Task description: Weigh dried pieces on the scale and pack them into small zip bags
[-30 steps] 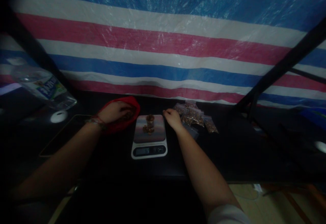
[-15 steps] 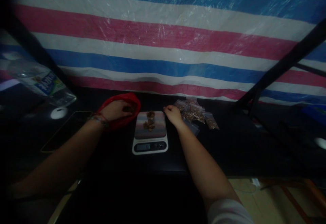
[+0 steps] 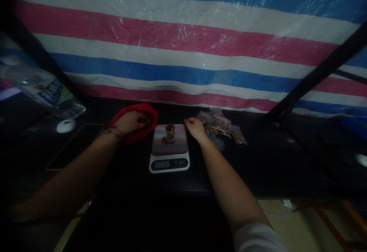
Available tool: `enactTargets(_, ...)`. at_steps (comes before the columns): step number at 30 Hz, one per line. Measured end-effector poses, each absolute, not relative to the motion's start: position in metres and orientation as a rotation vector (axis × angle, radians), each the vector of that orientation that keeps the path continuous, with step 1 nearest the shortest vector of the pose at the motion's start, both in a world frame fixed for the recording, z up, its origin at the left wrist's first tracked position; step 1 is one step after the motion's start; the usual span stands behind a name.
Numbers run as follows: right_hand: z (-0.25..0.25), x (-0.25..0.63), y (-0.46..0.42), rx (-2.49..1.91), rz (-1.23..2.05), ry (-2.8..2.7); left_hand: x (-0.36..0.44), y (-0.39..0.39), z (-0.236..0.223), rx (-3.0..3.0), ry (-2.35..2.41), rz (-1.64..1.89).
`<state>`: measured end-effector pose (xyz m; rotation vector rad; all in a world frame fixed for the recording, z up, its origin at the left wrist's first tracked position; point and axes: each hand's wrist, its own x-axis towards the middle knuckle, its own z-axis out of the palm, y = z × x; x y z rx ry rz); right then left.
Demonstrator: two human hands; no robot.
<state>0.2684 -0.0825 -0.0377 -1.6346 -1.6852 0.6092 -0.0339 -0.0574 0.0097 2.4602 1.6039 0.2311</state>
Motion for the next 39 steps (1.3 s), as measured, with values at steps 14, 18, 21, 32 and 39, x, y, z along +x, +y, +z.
enactTargets(14,-0.041,0.270,-0.081,-1.615,0.609,-1.709,-0.042,-0.057,0.017,2.594,1.578,0.420)
enactTargets(18,-0.039,0.269,-0.082,-1.622,0.620,-1.704,-0.033,-0.070,0.030,2.649,1.476,0.561)
enactTargets(21,-0.039,0.268,-0.082,-1.629,0.618,-1.696,-0.015,-0.089,0.039,2.767,1.089,0.610)
enactTargets(32,-0.039,0.269,-0.081,-1.607,0.671,-1.672,0.026,-0.118,0.020,2.804,0.348,0.359)
enactTargets(39,-0.003,0.266,-0.104,-1.540,0.242,-1.516,0.023,-0.114,0.022,2.767,0.347,0.401)
